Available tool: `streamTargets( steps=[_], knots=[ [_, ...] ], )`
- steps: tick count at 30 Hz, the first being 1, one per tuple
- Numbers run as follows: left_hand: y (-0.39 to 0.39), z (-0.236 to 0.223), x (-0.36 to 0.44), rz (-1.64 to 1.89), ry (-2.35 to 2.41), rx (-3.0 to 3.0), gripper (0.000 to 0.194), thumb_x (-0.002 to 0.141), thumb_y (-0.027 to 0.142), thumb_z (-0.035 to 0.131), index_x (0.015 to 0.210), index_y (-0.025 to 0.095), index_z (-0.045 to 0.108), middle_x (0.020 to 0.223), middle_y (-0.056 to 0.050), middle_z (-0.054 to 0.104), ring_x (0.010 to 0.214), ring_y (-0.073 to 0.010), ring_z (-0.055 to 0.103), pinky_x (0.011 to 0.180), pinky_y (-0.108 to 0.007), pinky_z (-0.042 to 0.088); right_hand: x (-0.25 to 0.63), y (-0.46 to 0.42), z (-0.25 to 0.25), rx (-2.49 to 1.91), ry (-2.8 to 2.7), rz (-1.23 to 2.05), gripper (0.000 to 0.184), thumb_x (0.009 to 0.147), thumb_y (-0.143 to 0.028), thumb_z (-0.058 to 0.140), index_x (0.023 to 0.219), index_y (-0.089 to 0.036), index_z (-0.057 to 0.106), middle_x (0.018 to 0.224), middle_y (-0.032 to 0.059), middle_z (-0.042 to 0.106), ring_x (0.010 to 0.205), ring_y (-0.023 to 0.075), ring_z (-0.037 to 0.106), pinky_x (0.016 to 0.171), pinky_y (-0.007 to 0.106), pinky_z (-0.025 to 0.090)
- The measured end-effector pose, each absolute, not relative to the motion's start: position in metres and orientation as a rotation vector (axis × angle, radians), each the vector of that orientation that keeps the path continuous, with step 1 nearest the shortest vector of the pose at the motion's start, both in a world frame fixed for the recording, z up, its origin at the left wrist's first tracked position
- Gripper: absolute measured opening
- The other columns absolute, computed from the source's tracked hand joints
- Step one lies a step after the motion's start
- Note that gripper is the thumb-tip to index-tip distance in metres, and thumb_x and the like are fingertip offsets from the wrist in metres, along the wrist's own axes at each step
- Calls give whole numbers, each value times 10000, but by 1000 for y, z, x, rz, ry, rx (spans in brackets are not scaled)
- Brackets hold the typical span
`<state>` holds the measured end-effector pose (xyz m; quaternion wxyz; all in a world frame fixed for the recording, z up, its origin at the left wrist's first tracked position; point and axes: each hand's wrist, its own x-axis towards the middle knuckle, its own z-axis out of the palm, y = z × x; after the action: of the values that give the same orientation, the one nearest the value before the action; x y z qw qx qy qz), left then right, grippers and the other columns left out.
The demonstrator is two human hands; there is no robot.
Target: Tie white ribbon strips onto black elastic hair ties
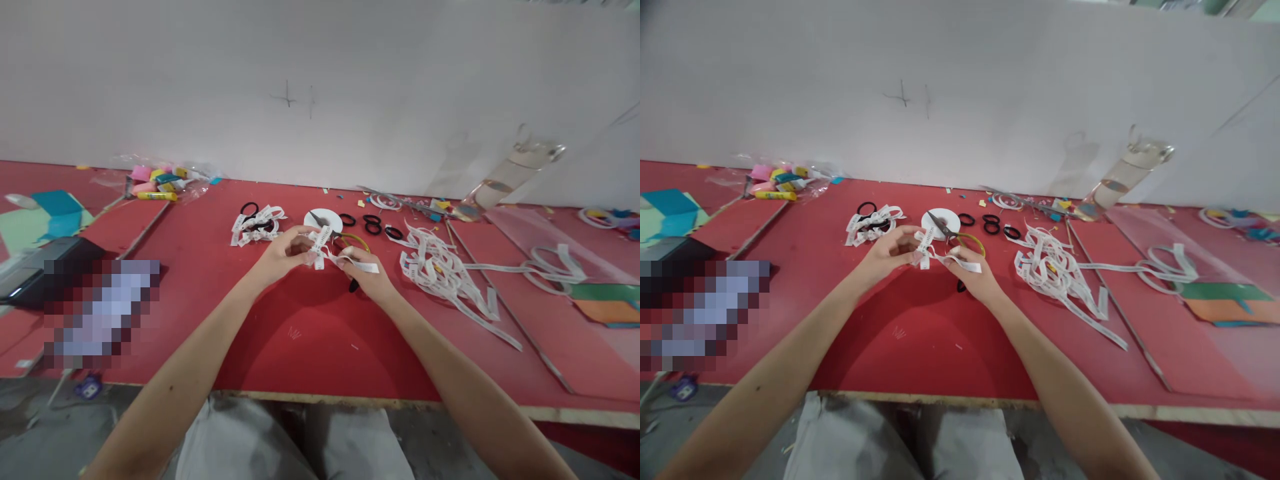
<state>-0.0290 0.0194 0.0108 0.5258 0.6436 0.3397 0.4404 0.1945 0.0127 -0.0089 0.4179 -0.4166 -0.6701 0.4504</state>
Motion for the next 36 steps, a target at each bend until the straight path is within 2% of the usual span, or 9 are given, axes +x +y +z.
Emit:
streamTargets(
  steps=[5, 13, 18, 21, 25, 28, 30, 33, 36],
  knots=[
    [22, 9, -31, 1090, 937, 1731, 422, 823, 240, 658, 1226, 201, 539, 915, -26, 650, 741, -120, 596, 749, -292, 486, 195, 11, -11, -1001, -1699, 1241, 316, 850, -476, 630, 733, -190, 564, 555, -64, 394, 509, 80, 327, 508, 256, 238],
    [23, 9, -39, 1054, 1017, 2013, 429, 856, 234, 623, 1276, 261, 539, 965, -25, 671, 882, -143, 629, 834, -287, 496, 197, 15, -19, -968, -1707, 1256, 309, 858, -478, 634, 776, -184, 588, 557, -63, 418, 506, 79, 341, 498, 254, 255],
    [24, 10, -46, 1019, 1083, 2110, 450, 881, 260, 595, 1323, 304, 524, 1022, -26, 682, 927, -144, 637, 866, -282, 490, 199, 19, -22, -1047, -1588, 1168, 406, 834, -582, 615, 756, -186, 572, 520, -71, 364, 485, 81, 315, 490, 260, 274],
    [28, 14, -54, 1024, 1250, 2204, 498, 874, 245, 591, 1359, 313, 502, 1000, -25, 693, 948, -167, 637, 882, -305, 480, 200, 19, -22, -1058, -1534, 1104, 426, 847, -609, 585, 820, -184, 615, 523, -68, 358, 487, 85, 325, 496, 258, 292],
    [36, 16, -71, 1241, 1638, 2173, 542, 875, 217, 572, 1400, 293, 463, 1030, -53, 710, 1022, -226, 611, 905, -374, 462, 199, 18, -19, -1022, -1556, 1101, 437, 885, -611, 532, 830, -190, 635, 516, -61, 377, 481, 83, 340, 491, 251, 292],
    [40, 14, -81, 1348, 2001, 2148, 469, 846, 216, 610, 1310, 263, 565, 1158, -111, 678, 1174, -324, 508, 1005, -501, 381, 195, 14, -17, -1025, -1602, 1175, 444, 881, -614, 533, 827, -185, 638, 517, -56, 411, 466, 72, 344, 458, 234, 281],
    [40, 10, -81, 1273, 2046, 2241, 342, 859, 228, 594, 1197, 245, 644, 1241, -124, 636, 1221, -351, 466, 1015, -520, 369, 191, 11, -15, -1056, -1599, 1270, 411, 846, -599, 592, 870, -191, 634, 551, -56, 457, 449, 60, 355, 425, 215, 275],
    [40, 4, -72, 1149, 1852, 2414, 247, 894, 246, 552, 1102, 222, 682, 1164, -102, 669, 1172, -313, 508, 1021, -474, 395, 187, 8, -13, -1054, -1543, 1390, 365, 779, -530, 705, 909, -201, 616, 628, -53, 524, 452, 50, 426, 422, 193, 332],
    [36, 2, -55, 1121, 1700, 2452, 236, 923, 263, 513, 1067, 187, 684, 1161, -117, 663, 1174, -291, 523, 1040, -461, 389, 188, 8, -14, -957, -1499, 1434, 311, 779, -450, 737, 920, -200, 618, 666, -48, 558, 509, 61, 510, 505, 207, 434]
  ],
)
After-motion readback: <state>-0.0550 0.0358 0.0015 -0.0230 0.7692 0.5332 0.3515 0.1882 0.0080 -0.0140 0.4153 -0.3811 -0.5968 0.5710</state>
